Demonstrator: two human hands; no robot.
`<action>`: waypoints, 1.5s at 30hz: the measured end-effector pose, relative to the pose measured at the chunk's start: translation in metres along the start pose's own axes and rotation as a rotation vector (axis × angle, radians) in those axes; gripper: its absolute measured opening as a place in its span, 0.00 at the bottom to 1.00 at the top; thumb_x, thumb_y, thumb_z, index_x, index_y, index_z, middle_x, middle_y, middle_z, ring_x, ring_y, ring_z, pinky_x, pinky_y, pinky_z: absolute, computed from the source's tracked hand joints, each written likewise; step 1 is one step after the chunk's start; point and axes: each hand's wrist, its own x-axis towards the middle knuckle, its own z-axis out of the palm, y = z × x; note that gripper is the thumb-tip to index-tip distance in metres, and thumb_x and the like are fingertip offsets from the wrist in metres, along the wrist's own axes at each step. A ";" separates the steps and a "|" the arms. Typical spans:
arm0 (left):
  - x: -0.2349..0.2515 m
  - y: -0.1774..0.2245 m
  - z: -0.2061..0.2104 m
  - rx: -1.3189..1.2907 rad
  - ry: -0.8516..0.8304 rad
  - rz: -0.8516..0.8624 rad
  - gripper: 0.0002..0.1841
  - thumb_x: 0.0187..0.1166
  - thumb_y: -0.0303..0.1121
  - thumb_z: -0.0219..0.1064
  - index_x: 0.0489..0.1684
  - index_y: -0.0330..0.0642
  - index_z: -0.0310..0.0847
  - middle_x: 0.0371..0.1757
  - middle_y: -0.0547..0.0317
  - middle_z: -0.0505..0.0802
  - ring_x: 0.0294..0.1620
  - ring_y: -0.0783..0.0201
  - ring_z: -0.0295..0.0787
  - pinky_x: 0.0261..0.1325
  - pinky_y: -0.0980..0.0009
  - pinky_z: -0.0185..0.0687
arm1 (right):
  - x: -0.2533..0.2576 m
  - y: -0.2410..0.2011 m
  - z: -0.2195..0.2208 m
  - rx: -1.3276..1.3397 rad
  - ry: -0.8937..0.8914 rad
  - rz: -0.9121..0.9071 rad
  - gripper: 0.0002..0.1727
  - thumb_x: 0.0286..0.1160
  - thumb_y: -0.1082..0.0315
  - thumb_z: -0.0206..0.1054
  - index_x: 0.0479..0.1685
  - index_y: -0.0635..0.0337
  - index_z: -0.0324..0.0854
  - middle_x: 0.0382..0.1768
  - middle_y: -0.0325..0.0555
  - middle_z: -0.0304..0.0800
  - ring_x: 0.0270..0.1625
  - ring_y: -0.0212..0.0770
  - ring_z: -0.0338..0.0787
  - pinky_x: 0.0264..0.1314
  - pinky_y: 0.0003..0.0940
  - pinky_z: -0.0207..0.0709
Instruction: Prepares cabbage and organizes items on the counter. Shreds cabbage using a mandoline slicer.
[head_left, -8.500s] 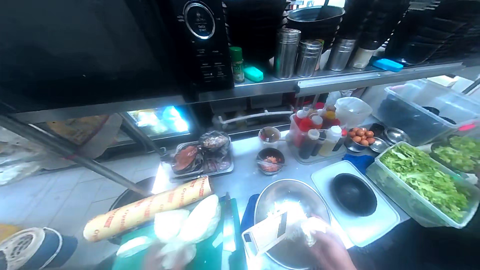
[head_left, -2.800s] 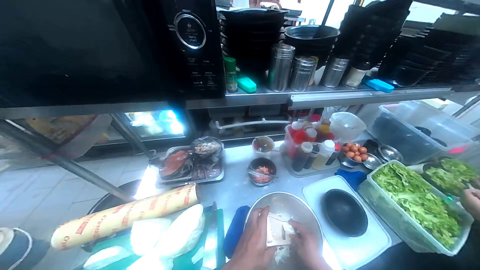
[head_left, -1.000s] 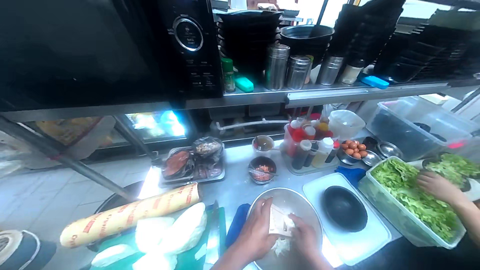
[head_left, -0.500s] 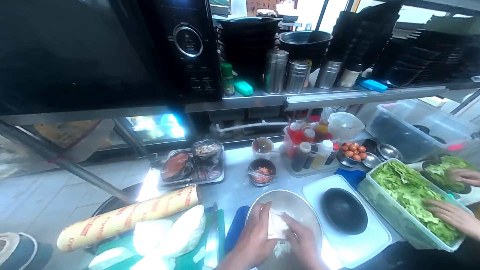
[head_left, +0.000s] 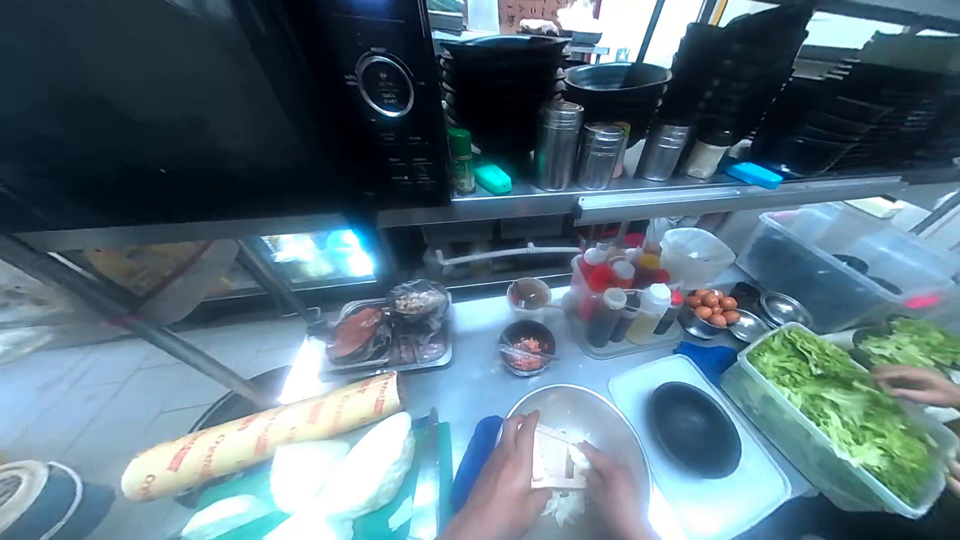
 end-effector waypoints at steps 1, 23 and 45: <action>0.001 -0.001 0.000 -0.004 0.011 0.003 0.62 0.52 0.48 0.87 0.94 0.51 0.49 0.82 0.46 0.70 0.72 0.54 0.82 0.65 0.58 0.89 | 0.002 -0.011 -0.005 0.016 -0.003 -0.022 0.24 0.78 0.67 0.68 0.74 0.43 0.85 0.72 0.33 0.89 0.73 0.29 0.86 0.79 0.38 0.80; 0.002 0.001 0.002 -0.031 0.023 0.001 0.61 0.51 0.48 0.87 0.93 0.51 0.51 0.83 0.46 0.70 0.73 0.53 0.81 0.65 0.56 0.90 | 0.004 -0.005 -0.010 -0.031 -0.075 0.066 0.22 0.80 0.63 0.67 0.73 0.42 0.86 0.69 0.33 0.91 0.69 0.30 0.89 0.77 0.40 0.81; -0.006 0.019 0.006 -0.006 0.060 0.009 0.60 0.54 0.48 0.87 0.93 0.49 0.52 0.81 0.43 0.71 0.67 0.52 0.86 0.56 0.54 0.93 | 0.004 -0.055 -0.031 0.172 -0.048 -0.109 0.21 0.82 0.66 0.68 0.72 0.45 0.86 0.72 0.31 0.89 0.73 0.27 0.86 0.80 0.36 0.81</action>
